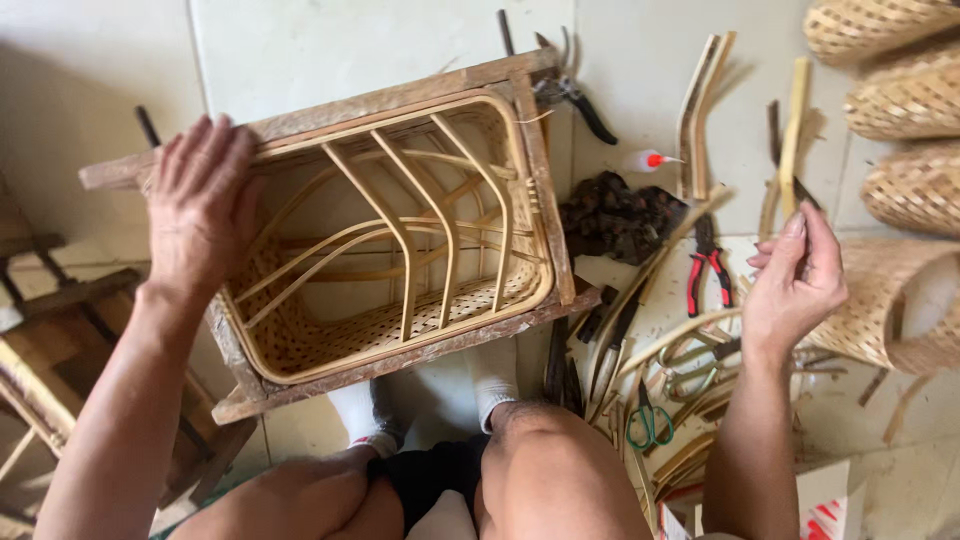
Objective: The person inserts curved bamboo strips into a rectangular basket frame, taps them into place with a hammer, and applies glue along the frame edges to secure the strips.
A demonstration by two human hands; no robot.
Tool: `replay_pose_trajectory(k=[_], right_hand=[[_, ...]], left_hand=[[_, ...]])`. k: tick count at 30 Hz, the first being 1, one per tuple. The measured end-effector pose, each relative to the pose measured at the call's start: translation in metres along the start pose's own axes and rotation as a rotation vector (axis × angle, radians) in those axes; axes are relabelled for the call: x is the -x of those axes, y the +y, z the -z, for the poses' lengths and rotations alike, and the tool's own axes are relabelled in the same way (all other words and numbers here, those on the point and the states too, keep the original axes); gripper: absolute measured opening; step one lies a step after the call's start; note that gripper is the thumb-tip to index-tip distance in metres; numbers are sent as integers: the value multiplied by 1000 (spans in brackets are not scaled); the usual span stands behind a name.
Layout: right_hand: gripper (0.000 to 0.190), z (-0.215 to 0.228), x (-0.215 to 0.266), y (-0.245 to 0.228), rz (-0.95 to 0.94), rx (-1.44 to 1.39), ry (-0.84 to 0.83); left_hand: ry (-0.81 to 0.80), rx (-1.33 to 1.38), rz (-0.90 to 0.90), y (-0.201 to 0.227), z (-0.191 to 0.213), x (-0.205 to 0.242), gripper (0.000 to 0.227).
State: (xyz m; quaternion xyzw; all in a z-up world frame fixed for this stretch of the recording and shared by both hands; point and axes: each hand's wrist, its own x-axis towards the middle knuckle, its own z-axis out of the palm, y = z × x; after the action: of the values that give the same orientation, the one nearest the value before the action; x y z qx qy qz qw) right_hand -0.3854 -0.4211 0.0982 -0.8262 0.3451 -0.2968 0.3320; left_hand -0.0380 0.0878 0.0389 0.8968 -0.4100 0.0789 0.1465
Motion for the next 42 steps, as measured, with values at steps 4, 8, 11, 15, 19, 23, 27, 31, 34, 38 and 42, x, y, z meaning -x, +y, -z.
replay_pose_trajectory(k=[4,8,11,15,19,23,27,31,34,38,42], right_hand=[[24,-8,14,39,-363,275,-303],[24,-22,52,89,-508,488,-613],[23,-32,101,118,-526,354,-666],[23,-20,135,143,-436,430,-467],[20,2,104,157,-240,598,-226],[24,1,70,143,-185,257,-229],[26,-26,69,127,-378,73,-288],[24,-8,80,137,-434,-177,-141],[20,31,100,145,-620,-53,-88],[16,35,167,130,-451,18,-290],[21,-9,222,123,-223,284,-300]], left_hand=[[-72,25,2,5,4,20,30],[-100,-51,-20,15,11,14,39],[-131,-151,-11,20,5,15,39],[-185,-335,-8,9,-12,18,31],[-129,-158,21,-5,-21,29,25],[-81,-127,30,-2,-18,20,11],[-125,26,101,8,-2,2,13],[-118,29,41,4,1,4,14],[-133,180,88,-10,-28,17,17],[-131,352,204,-35,-60,42,22],[-130,304,214,-41,-63,46,21]])
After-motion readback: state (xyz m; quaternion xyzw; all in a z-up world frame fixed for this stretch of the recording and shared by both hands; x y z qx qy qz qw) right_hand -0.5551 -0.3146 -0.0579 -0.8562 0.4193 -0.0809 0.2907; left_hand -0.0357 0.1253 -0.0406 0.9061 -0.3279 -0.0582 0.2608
